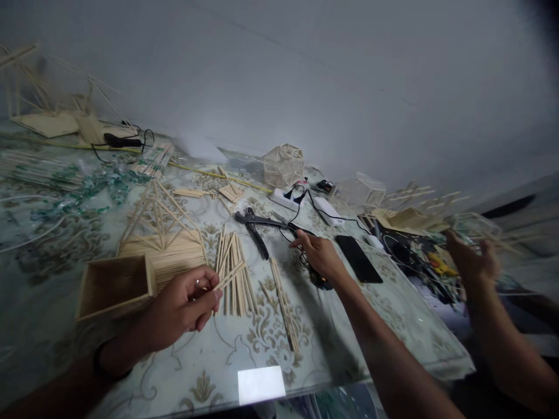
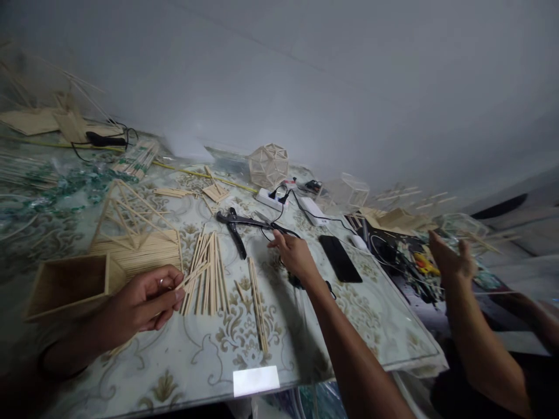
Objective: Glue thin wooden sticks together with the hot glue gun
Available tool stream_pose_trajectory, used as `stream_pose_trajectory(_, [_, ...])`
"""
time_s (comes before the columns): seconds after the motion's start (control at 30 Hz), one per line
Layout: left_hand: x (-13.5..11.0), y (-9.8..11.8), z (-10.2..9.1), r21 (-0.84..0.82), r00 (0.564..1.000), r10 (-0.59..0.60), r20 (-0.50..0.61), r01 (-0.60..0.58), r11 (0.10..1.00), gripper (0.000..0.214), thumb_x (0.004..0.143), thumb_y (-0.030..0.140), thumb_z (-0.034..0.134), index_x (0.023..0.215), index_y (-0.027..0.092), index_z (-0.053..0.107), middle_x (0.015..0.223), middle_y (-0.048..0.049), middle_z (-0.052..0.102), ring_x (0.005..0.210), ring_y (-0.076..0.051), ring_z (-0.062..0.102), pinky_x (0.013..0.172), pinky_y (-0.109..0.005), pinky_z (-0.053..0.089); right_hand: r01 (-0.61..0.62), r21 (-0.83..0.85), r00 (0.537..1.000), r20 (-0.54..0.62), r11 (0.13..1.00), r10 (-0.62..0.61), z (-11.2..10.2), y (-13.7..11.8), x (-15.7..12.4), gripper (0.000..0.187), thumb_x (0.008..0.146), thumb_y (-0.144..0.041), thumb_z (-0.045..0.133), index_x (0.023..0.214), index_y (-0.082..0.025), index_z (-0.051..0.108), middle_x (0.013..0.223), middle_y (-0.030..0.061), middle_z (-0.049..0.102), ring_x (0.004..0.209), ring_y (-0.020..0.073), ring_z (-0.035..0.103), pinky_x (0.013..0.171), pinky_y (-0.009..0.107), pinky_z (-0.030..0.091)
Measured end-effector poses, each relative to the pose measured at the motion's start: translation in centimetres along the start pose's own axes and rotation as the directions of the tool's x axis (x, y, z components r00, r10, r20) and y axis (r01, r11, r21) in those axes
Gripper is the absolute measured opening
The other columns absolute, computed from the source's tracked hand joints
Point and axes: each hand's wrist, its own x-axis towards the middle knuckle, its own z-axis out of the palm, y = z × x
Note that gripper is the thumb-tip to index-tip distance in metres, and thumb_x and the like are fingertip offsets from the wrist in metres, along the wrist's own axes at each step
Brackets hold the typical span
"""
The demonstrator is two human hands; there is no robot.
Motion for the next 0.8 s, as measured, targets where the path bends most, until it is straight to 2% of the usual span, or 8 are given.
stream_pose_trajectory(0.07, [0.0,-0.1,0.0,-0.001,1.000,-0.001,0.004,0.001,1.000,0.035,0.089,0.048,0.071,0.081,0.021,0.052,0.055,0.0093,0.049,0.043,-0.005,0.036,0.039,-0.014,0.023,0.012,-0.003,1.000,-0.015,1.000,-0.012,-0.3,0.4,0.1,0.057,0.085,-0.075,0.062,0.074,-0.021,0.079,0.074,0.0098,0.079,0.067,0.0248,0.070,0.066,0.034,0.049])
stream_pose_trajectory(0.13, [0.1,-0.2,0.0,-0.006,1.000,-0.002,0.003,0.002,1.000,0.034,0.089,0.048,0.071,0.081,0.021,0.052,0.057,0.0086,0.050,0.043,-0.005,0.037,0.039,-0.014,0.022,0.000,-0.013,0.999,-0.045,1.000,-0.001,-0.8,0.7,0.0,0.052,0.083,-0.070,0.068,0.073,-0.020,0.079,0.072,0.0110,0.079,0.067,0.0267,0.071,0.067,0.036,0.049])
stream_pose_trajectory(0.2, [0.1,-0.3,0.0,-0.005,1.000,-0.004,-0.002,0.004,1.000,0.035,0.089,0.048,0.072,0.082,0.021,0.052,0.062,0.0072,0.053,0.044,-0.005,0.039,0.038,-0.015,0.022,-0.011,-0.014,0.998,-0.066,1.000,0.010,-1.3,0.9,-0.4,0.056,0.086,-0.071,0.064,0.069,-0.019,0.077,0.064,0.0113,0.076,0.064,0.0275,0.070,0.066,0.037,0.049])
stream_pose_trajectory(0.33, [0.0,-0.5,0.0,0.009,1.000,-0.012,0.005,0.012,1.000,0.035,0.089,0.048,0.073,0.082,0.021,0.053,0.063,0.0066,0.053,0.044,-0.005,0.039,0.039,-0.016,0.023,0.017,0.035,0.999,-0.032,0.999,-0.016,-2.0,1.0,-1.2,0.058,0.081,-0.076,0.069,0.082,-0.019,0.080,0.077,0.0097,0.082,0.070,0.0269,0.073,0.065,0.035,0.051])
stream_pose_trajectory(0.47, [0.1,-0.5,0.0,0.012,1.000,-0.009,0.009,0.008,1.000,0.035,0.090,0.048,0.073,0.082,0.021,0.053,0.060,0.0080,0.050,0.044,-0.005,0.037,0.040,-0.016,0.024,0.000,0.037,0.999,-0.038,0.999,0.002,-2.0,0.8,-1.7,0.066,0.087,-0.079,0.060,0.062,-0.020,0.070,0.054,0.0064,0.069,0.048,0.0196,0.059,0.051,0.032,0.042])
stream_pose_trajectory(0.53, [0.2,-0.6,-0.1,0.012,1.000,-0.008,0.011,0.008,1.000,0.035,0.090,0.048,0.072,0.081,0.021,0.052,0.058,0.0085,0.049,0.043,-0.005,0.036,0.040,-0.016,0.022,0.005,0.046,0.999,-0.047,0.999,-0.002,-1.9,0.8,-1.8,0.065,0.088,-0.079,0.058,0.064,-0.020,0.071,0.056,0.0062,0.069,0.050,0.0193,0.059,0.053,0.031,0.043])
stream_pose_trajectory(0.67, [0.4,-0.8,-0.1,0.018,1.000,-0.011,0.007,0.011,1.000,0.033,0.090,0.047,0.071,0.082,0.021,0.052,0.056,0.0090,0.048,0.043,-0.005,0.035,0.038,-0.015,0.021,0.007,0.083,0.999,-0.038,0.997,-0.004,-2.0,1.0,-2.0,0.058,0.083,-0.076,0.066,0.083,-0.019,0.075,0.070,0.0074,0.077,0.061,0.0218,0.066,0.059,0.032,0.047])
stream_pose_trajectory(0.8, [0.3,-0.7,-0.1,0.022,1.000,-0.019,-0.004,0.019,1.000,0.033,0.089,0.047,0.072,0.082,0.021,0.053,0.062,0.0066,0.053,0.044,-0.005,0.039,0.038,-0.015,0.022,-0.029,0.067,0.997,-0.063,0.997,0.034,-2.4,1.6,-2.9,0.058,0.090,-0.074,0.058,0.070,-0.020,0.067,0.060,0.0052,0.068,0.052,0.0182,0.057,0.053,0.031,0.042])
